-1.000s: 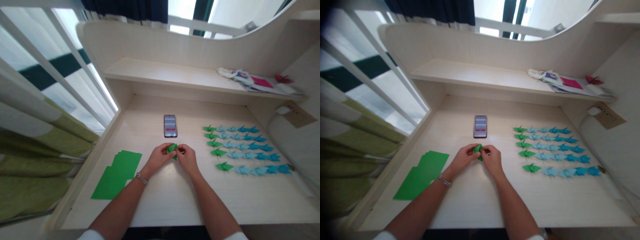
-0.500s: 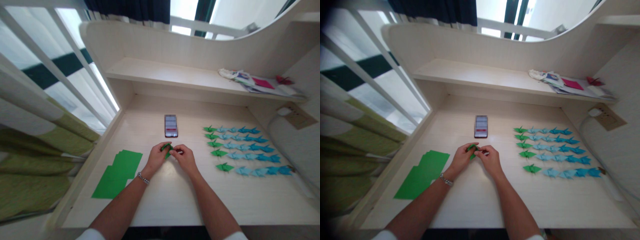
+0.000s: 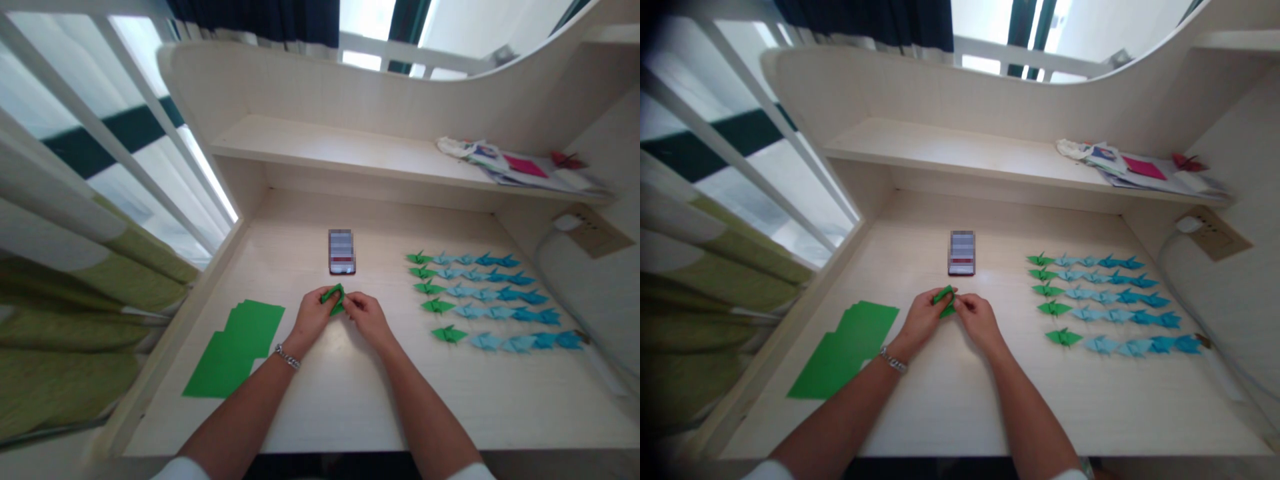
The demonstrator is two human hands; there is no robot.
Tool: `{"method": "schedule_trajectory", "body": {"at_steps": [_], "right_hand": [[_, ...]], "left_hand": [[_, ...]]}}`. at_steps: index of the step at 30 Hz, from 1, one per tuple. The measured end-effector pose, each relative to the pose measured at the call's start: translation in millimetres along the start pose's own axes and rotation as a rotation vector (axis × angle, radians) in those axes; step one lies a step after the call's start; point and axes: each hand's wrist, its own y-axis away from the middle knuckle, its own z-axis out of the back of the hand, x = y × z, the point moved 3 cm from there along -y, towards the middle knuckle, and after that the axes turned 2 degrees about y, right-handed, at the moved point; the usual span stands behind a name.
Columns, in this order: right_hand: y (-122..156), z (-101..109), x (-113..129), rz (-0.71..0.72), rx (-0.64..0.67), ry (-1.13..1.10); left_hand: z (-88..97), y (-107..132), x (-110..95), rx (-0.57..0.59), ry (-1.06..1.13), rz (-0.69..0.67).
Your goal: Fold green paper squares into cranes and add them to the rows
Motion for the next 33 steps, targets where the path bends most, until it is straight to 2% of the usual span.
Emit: {"method": "schedule_trajectory", "body": {"at_steps": [5, 13, 17, 25, 33], "right_hand": [[-1.6, 0.1, -0.3, -0.021, 0.004, -0.052], [-1.8, 4.3, 1.7, -0.039, -0.101, -0.071], [-0.9, 7.2, 3.4, -0.038, -0.11, -0.039], [1.5, 14.3, 5.6, -0.009, -0.159, 0.096], [-0.8, 14.4, 1.6, -0.029, -0.145, 0.145]], "left_hand": [[-0.2, 0.3, -3.3, -0.006, -0.024, -0.001], [-2.2, 1.0, -1.7, 0.034, -0.015, -0.015], [-4.4, 2.3, -2.0, 0.053, -0.007, -0.025], [-12.0, 6.3, -4.9, 0.086, 0.261, 0.163], [-10.7, 4.2, -0.2, 0.114, 0.164, 0.161]]}}
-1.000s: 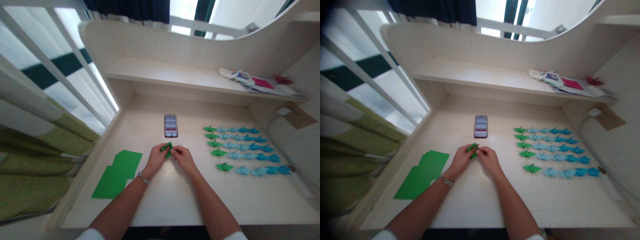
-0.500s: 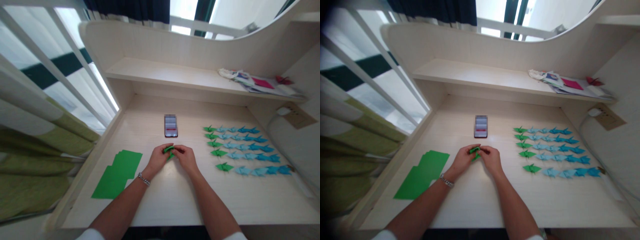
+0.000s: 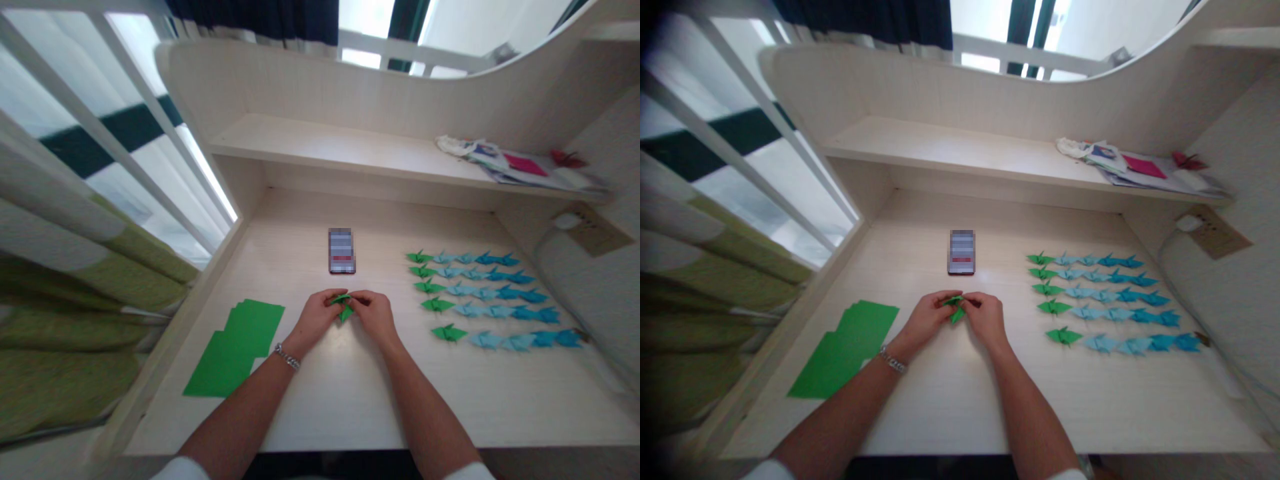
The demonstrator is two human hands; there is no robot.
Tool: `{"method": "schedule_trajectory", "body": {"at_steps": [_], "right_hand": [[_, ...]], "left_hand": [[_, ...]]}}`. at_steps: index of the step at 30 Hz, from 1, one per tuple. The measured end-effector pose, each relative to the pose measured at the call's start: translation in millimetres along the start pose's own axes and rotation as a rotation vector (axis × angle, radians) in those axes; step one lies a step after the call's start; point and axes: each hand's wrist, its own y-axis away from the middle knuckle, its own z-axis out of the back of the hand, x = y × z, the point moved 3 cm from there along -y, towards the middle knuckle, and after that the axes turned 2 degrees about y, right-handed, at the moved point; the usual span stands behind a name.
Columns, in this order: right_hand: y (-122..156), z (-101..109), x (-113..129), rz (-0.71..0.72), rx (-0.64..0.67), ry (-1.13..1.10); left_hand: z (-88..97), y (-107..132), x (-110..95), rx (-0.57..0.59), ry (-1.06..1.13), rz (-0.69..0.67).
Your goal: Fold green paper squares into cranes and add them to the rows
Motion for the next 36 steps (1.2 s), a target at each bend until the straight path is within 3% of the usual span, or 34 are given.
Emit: {"method": "schedule_trajectory", "body": {"at_steps": [6, 11, 22, 36], "right_hand": [[-0.7, 0.5, -0.5, 0.038, 0.056, 0.033], [0.8, 1.9, 4.9, 0.134, 0.0, 0.093], [4.6, 0.1, 11.8, 0.2, -0.026, 0.086], [3.9, -0.2, 11.4, 0.134, -0.014, 0.039]], "left_hand": [[2.5, -1.6, -0.4, -0.02, -0.114, -0.057], [3.2, -0.6, -1.6, 0.035, -0.169, -0.094], [3.5, 1.4, 2.6, 0.036, -0.241, -0.008], [0.8, 4.2, -0.7, 0.109, -0.349, 0.031]]}}
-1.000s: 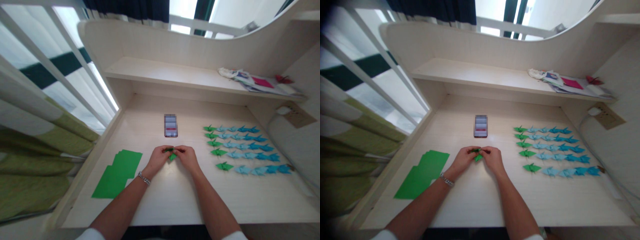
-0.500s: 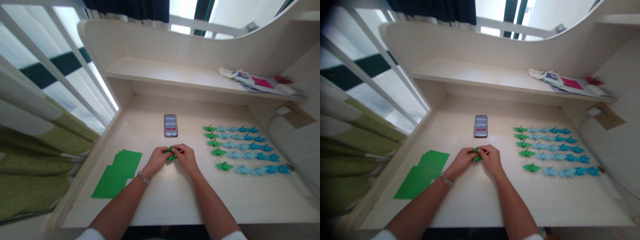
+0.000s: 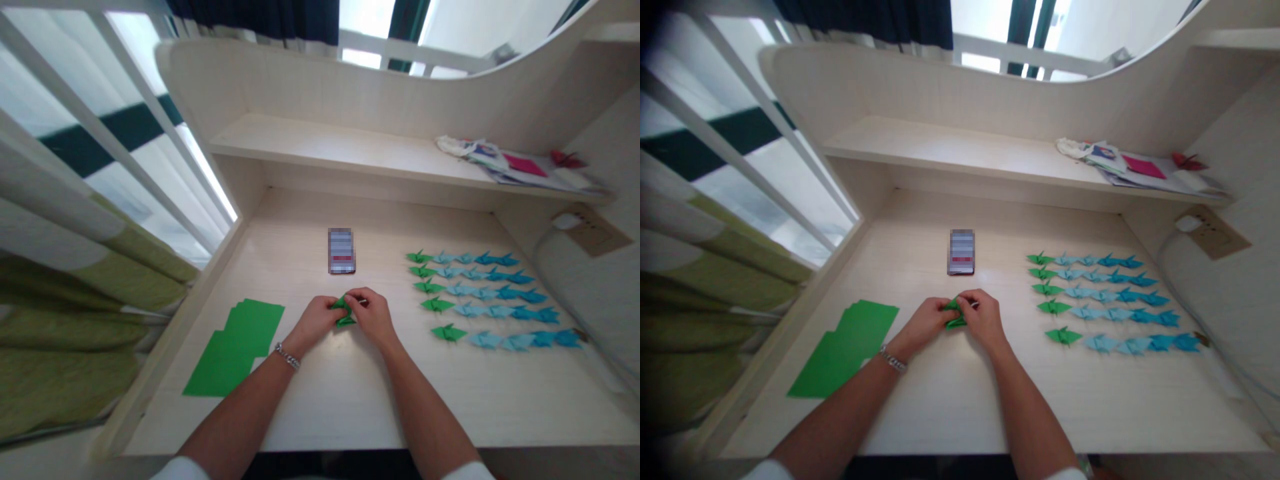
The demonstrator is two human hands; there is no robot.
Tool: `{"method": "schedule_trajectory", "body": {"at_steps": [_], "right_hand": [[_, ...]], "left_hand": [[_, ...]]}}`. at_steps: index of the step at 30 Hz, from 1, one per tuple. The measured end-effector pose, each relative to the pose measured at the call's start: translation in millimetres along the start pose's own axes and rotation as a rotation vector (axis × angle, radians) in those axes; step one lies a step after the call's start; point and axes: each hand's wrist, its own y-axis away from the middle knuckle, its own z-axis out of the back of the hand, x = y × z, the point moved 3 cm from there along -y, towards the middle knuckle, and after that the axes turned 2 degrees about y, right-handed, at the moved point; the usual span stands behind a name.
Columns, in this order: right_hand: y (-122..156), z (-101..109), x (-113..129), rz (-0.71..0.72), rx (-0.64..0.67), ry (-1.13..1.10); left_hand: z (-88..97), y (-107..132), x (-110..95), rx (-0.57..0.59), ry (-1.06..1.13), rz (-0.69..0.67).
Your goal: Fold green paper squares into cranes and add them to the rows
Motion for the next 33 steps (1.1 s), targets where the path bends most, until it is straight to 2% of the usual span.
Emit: {"method": "schedule_trajectory", "body": {"at_steps": [4, 11, 15, 20, 24, 33], "right_hand": [[0.9, 0.7, 2.0, 0.018, -0.013, 0.021], [-1.2, 0.2, 1.2, -0.056, 0.013, -0.066], [-3.8, -0.1, -3.4, -0.083, 0.003, -0.115], [-4.5, -6.8, -16.0, -0.126, 0.103, -0.161], [-3.6, -6.2, -21.6, -0.16, 0.09, -0.133], [-3.7, -10.0, -22.3, -0.267, 0.103, -0.334]], "left_hand": [[0.6, 2.0, -2.6, -0.012, 0.009, 0.027], [1.9, 3.9, -7.5, -0.03, 0.03, 0.002], [5.1, 1.1, -8.5, -0.091, 0.053, -0.043], [8.0, -2.9, -4.2, -0.173, 0.11, -0.108], [7.8, -4.4, -0.4, -0.233, 0.117, -0.108], [8.3, -0.5, -9.6, -0.199, 0.229, -0.122]]}}
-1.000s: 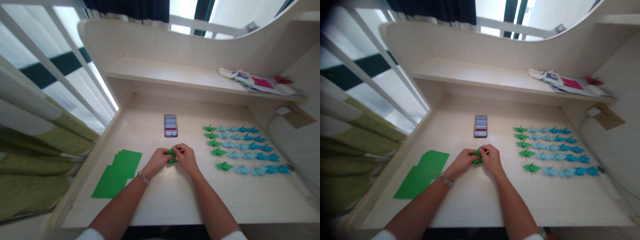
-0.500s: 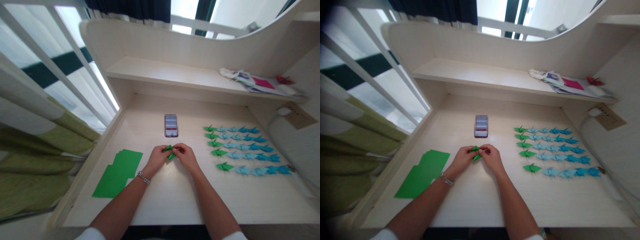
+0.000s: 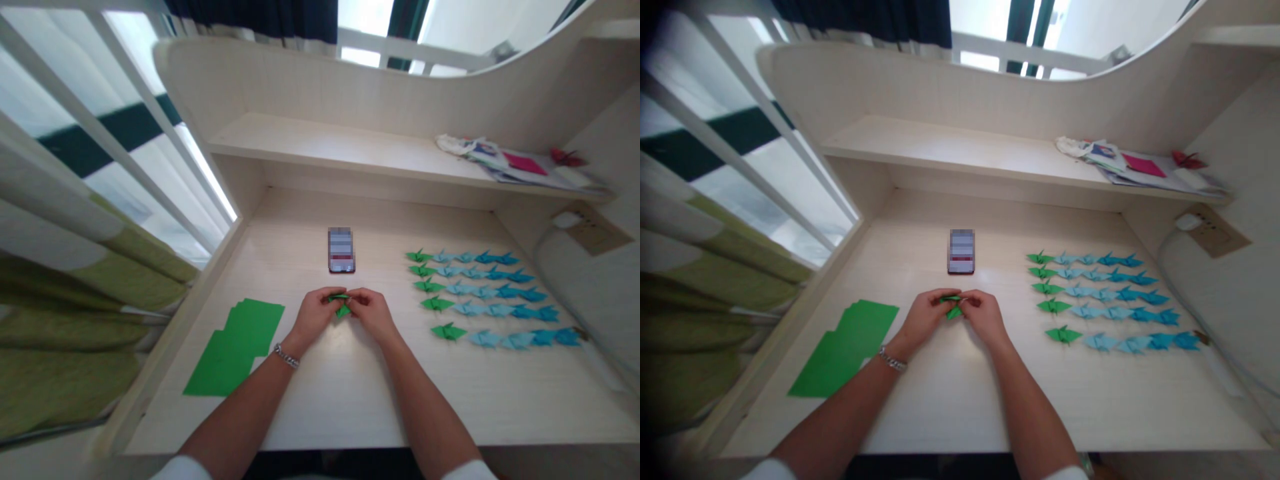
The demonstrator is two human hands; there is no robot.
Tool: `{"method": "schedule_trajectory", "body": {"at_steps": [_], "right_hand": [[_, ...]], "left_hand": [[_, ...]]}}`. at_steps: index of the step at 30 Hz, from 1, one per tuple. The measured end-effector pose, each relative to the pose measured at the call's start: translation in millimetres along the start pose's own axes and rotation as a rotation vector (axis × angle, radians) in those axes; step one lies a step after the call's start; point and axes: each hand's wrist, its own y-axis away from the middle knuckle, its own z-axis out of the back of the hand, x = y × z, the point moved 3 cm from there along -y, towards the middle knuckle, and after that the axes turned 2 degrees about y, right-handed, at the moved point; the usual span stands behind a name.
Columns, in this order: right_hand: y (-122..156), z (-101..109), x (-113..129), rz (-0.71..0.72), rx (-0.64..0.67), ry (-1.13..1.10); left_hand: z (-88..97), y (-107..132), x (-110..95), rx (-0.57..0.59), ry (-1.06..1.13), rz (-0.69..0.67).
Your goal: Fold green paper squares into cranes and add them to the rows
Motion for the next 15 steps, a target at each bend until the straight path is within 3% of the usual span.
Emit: {"method": "schedule_trajectory", "body": {"at_steps": [7, 15], "right_hand": [[2.3, 8.2, 6.4, -0.025, -0.086, -0.154], [7.2, 3.6, 14.3, -0.038, -0.012, -0.171]], "left_hand": [[-4.1, 1.8, -2.6, 0.019, 0.511, 0.133], [-7.5, 2.6, -1.4, 0.048, 0.567, 0.194]]}}
